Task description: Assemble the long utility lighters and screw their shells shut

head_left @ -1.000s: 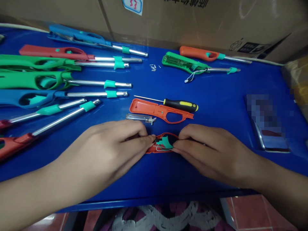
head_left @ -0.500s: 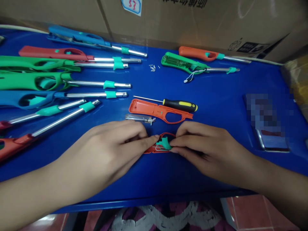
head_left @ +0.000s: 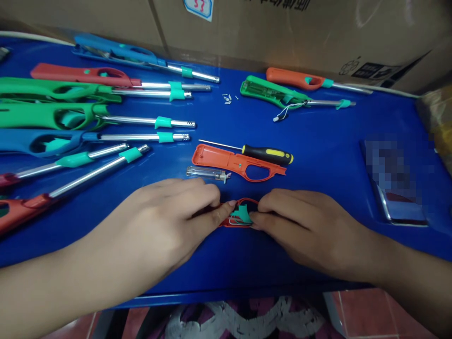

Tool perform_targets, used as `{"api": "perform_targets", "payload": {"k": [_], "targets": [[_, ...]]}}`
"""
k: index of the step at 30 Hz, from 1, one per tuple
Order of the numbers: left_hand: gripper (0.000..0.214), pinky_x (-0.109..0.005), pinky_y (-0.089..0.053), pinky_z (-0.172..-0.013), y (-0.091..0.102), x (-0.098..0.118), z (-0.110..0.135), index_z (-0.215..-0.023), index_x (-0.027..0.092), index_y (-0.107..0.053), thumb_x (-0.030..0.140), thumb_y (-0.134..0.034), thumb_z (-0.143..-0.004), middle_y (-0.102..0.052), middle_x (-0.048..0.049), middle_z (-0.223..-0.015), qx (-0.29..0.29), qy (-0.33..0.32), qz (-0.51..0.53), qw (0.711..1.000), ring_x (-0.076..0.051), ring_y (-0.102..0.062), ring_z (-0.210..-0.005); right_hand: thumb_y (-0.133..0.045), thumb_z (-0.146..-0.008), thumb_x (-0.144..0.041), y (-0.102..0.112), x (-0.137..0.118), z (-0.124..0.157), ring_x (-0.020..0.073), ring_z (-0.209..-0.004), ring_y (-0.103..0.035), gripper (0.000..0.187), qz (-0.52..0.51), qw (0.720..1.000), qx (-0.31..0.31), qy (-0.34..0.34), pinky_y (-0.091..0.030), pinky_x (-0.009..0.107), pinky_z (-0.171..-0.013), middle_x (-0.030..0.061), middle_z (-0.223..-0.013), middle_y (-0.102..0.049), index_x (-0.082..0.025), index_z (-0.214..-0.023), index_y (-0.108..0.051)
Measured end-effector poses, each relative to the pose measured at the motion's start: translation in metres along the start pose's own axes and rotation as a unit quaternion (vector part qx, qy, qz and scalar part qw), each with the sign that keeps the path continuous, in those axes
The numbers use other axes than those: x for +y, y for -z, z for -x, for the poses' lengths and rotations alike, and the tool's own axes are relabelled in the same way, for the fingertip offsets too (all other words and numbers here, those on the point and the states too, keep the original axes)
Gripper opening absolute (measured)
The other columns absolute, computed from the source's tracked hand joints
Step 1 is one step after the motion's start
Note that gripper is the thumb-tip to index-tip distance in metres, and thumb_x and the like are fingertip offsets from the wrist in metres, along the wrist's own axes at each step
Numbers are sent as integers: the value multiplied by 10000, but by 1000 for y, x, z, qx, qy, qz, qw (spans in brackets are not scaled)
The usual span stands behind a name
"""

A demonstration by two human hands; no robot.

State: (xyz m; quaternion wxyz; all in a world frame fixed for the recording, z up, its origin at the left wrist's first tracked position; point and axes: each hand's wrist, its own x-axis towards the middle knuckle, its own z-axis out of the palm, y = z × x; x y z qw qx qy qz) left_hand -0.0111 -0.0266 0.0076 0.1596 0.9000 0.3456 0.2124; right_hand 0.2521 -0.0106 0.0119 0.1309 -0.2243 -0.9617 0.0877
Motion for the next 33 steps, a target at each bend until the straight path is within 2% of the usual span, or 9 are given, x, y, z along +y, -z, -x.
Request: {"api": "perform_targets", "payload": {"k": [3, 6, 8, 10, 13, 15, 23, 28, 33], "targets": [[453, -371, -502, -595, -1, 2, 2, -964, 172, -779, 179, -357, -1129, -709, -61, -855, -10, -61, -94, 994, -221, -669, -724, -438, -1084, -107, 4, -2, 0, 193, -722, -627, 386, 25, 999, -4, 35, -434, 350, -588, 53, -870, -754, -138, -893, -772], [460, -385, -490, -582, 0, 4, 5, -906, 154, -763, 103, -348, -1097, -715, -77, -865, -11, -94, -141, 986, -241, -672, -747, -463, -1074, -109, 6, -6, 1, 206, -715, -611, 360, 50, 998, 6, 49, -413, 366, -574, 58, -886, -760, -143, -896, -774], [420, -388, -506, -607, 0, 5, 6, -948, 148, -767, 115, -374, -1094, -724, -84, -902, -16, -94, -143, 985, -245, -678, -785, -501, -1060, -108, 5, -7, 3, 202, -723, -607, 306, 42, 999, 4, 16, -421, 355, -580, 56, -890, -744, -146, -930, -776], [347, -399, -534, -662, 1, 4, 7, -1023, 151, -772, 160, -433, -1093, -724, -83, -919, -17, -78, -125, 989, -250, -679, -824, -537, -1067, -147, 2, -6, 5, 188, -770, -626, 249, -14, 999, -2, -48, -461, 328, -620, 51, -928, -723, -161, -994, -776], [246, -415, -555, -745, 3, 0, 7, -1086, 164, -769, 196, -526, -1068, -714, -72, -927, -15, -49, -75, 996, -247, -672, -858, -619, -1068, -245, -3, -2, 8, 160, -878, -679, 150, -137, 980, 3, -142, -531, 293, -741, 37, -1014, -715, -190, -1074, -758], [219, -414, -561, -784, 3, -2, 6, -1142, 170, -759, 196, -562, -1051, -718, -75, -991, -12, -30, -46, 998, -245, -680, -901, -680, -1041, -285, -5, 0, 9, 156, -916, -700, 120, -171, 971, 14, -168, -552, 292, -798, 28, -1037, -724, -189, -1079, -741], [328, -365, -601, -883, 1, 2, 2, -1375, 203, -676, 232, -577, -1064, -719, -79, -1168, -28, 38, 63, 997, -226, -691, -1069, -660, -1051, -286, -4, 1, 8, 163, -891, -693, 130, -151, 977, 9, -148, -543, 294, -756, 31, -991, -711, -183, -1027, -735], [300, -424, -615, -878, 0, -2, 4, -1338, 256, -712, 295, -613, -1058, -701, -85, -1224, -52, -15, 11, 998, -261, -687, -1070, -699, -1024, -267, -7, 3, 8, 159, -883, -698, 90, -155, 975, 14, -161, -535, 282, -742, 18, -967, -729, -199, -965, -694], [302, -490, -639, -807, 0, -3, 4, -1319, 194, -724, 212, -553, -1070, -727, -115, -1185, -41, -84, -83, 992, -317, -722, -1036, -670, -1042, -297, -7, 3, 7, 147, -841, -686, 121, -148, 979, 47, -129, -531, 274, -717, 43, -970, -731, -187, -1013, -710]]}}
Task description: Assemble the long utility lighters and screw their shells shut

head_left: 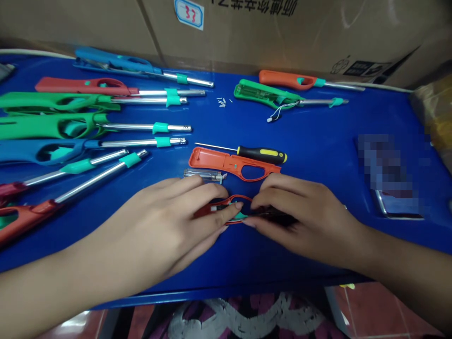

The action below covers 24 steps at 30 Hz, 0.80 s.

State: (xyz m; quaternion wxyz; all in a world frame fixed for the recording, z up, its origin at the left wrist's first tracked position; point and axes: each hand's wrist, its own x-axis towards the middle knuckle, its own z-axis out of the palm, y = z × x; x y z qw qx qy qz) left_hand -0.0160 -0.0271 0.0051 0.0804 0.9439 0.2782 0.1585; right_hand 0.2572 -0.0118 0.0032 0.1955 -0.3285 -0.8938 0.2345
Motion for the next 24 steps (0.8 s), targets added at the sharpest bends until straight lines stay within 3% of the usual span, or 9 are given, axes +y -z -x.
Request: {"api": "perform_targets", "payload": {"k": [6, 13, 24], "targets": [[283, -460, -640, -787, 1, -1, 0, -1259, 193, -744, 223, -523, -1085, -726, -110, -1177, -7, 3, 7, 1000, -308, -719, -1038, -652, -1036, -237, 0, -7, 3, 141, -829, -645, 123, 42, 996, 9, 83, -512, 288, -720, 56, -983, -710, -154, -1053, -741], [270, -408, -610, -780, 2, -3, -1, -1277, 240, -752, 257, -576, -1072, -671, -91, -1203, -2, 70, 78, 994, -248, -688, -996, -659, -1018, -210, 2, -10, 9, 139, -810, -658, 131, 55, 998, 16, 37, -494, 304, -681, 39, -969, -714, -158, -1066, -769], [281, -399, -602, -805, -2, -6, 1, -1308, 252, -736, 265, -590, -1068, -672, -77, -1228, 10, 78, 71, 994, -236, -693, -1017, -634, -1040, -189, 6, -9, 9, 149, -834, -674, 172, 90, 996, 12, 26, -510, 307, -705, 41, -969, -729, -153, -1088, -796]]}}
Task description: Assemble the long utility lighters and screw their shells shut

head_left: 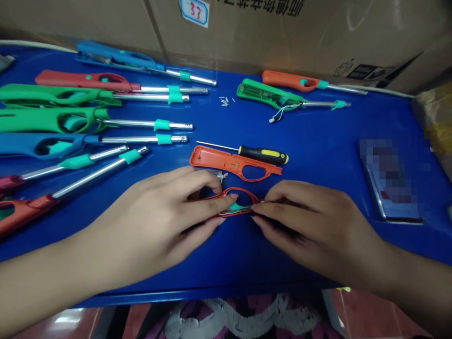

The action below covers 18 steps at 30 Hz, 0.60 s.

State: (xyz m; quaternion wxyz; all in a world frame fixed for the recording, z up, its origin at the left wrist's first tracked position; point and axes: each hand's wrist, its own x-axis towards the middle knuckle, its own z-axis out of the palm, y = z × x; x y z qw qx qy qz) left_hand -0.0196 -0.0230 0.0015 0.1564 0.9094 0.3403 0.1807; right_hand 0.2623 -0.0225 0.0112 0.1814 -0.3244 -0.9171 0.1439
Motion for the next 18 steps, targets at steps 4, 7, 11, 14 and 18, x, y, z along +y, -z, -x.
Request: {"api": "perform_targets", "payload": {"k": [4, 7, 11, 14, 18], "targets": [[282, -398, -602, -797, 0, 1, 0, -1307, 251, -738, 266, -589, -1068, -673, -80, -1227, 1, 0, 1, 1000, -238, -694, -1014, -620, -1046, -193, 0, -1, -1, 152, -816, -678, 180, -9, 1000, -9, -10, -512, 308, -683, 39, -966, -726, -153, -1089, -790], [275, -396, -603, -797, 0, 2, 1, -1294, 255, -744, 264, -587, -1068, -676, -79, -1219, 4, 0, 0, 1000, -239, -697, -1009, -623, -1039, -191, -1, -2, -2, 148, -807, -688, 159, -5, 1000, -12, -24, -507, 300, -645, 33, -981, -722, -151, -1093, -768], [273, -397, -604, -795, 1, 2, 1, -1291, 244, -743, 259, -586, -1067, -673, -81, -1216, 6, 0, -3, 1000, -241, -700, -1007, -608, -1050, -195, -4, -4, 0, 165, -830, -713, 154, 11, 999, -20, -27, -541, 321, -662, 40, -1022, -725, -145, -1119, -736], [262, -394, -600, -785, 0, 2, 1, -1274, 232, -746, 271, -589, -1068, -666, -87, -1214, 7, 3, -4, 1000, -239, -703, -993, -583, -1067, -175, -6, -5, 4, 170, -843, -725, 195, 26, 1000, -9, 5, -559, 329, -680, 56, -1053, -741, -127, -1192, -726], [250, -390, -596, -778, -1, 1, 0, -1253, 224, -751, 273, -590, -1068, -668, -88, -1189, 13, 1, -3, 1000, -242, -702, -993, -585, -1070, -181, -8, -6, 5, 170, -841, -730, 196, 20, 1000, -4, 13, -567, 328, -680, 64, -1068, -752, -128, -1201, -721]]}}
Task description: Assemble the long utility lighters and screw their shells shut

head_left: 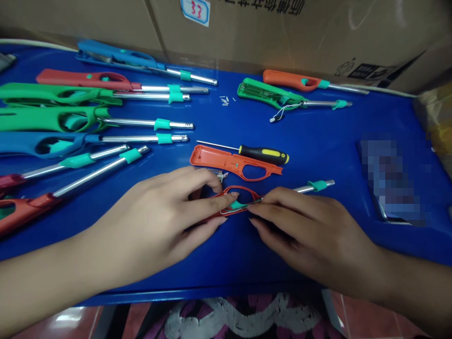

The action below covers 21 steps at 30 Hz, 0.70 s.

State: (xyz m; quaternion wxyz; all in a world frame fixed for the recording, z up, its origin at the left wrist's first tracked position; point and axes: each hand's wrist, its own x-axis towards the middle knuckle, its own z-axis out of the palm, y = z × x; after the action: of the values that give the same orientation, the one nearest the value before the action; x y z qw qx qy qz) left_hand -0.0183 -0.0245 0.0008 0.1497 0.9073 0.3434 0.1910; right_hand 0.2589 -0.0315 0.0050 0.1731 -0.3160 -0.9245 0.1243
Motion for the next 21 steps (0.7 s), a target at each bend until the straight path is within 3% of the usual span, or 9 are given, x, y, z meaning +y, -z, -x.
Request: {"api": "perform_targets", "payload": {"k": [7, 17, 21], "targets": [[246, -387, -596, -795, -1, 2, 0, -1248, 227, -738, 280, -566, -1079, -666, -88, -1186, 3, 1, 0, 1000, -236, -698, -996, -621, -1034, -181, -2, 1, -4, 155, -792, -698, 92, -59, 996, -13, -66, -557, 310, -663, 38, -1013, -703, -159, -1064, -705], [248, -392, -613, -786, -3, 1, -1, -1255, 218, -740, 284, -586, -1072, -682, -92, -1189, 9, 5, -2, 1000, -243, -709, -995, -615, -1060, -178, -2, -3, 0, 142, -823, -738, 192, -15, 1000, 24, -6, -550, 308, -675, 44, -1050, -787, -135, -1200, -739], [255, -386, -629, -818, -4, 0, 0, -1267, 213, -732, 289, -575, -1080, -696, -86, -1184, 24, 2, 0, 1000, -238, -723, -1012, -577, -1079, -187, -3, -7, 1, 150, -703, -724, 265, 8, 1000, 13, 18, -531, 333, -601, 18, -912, -788, -78, -1294, -686]]}}
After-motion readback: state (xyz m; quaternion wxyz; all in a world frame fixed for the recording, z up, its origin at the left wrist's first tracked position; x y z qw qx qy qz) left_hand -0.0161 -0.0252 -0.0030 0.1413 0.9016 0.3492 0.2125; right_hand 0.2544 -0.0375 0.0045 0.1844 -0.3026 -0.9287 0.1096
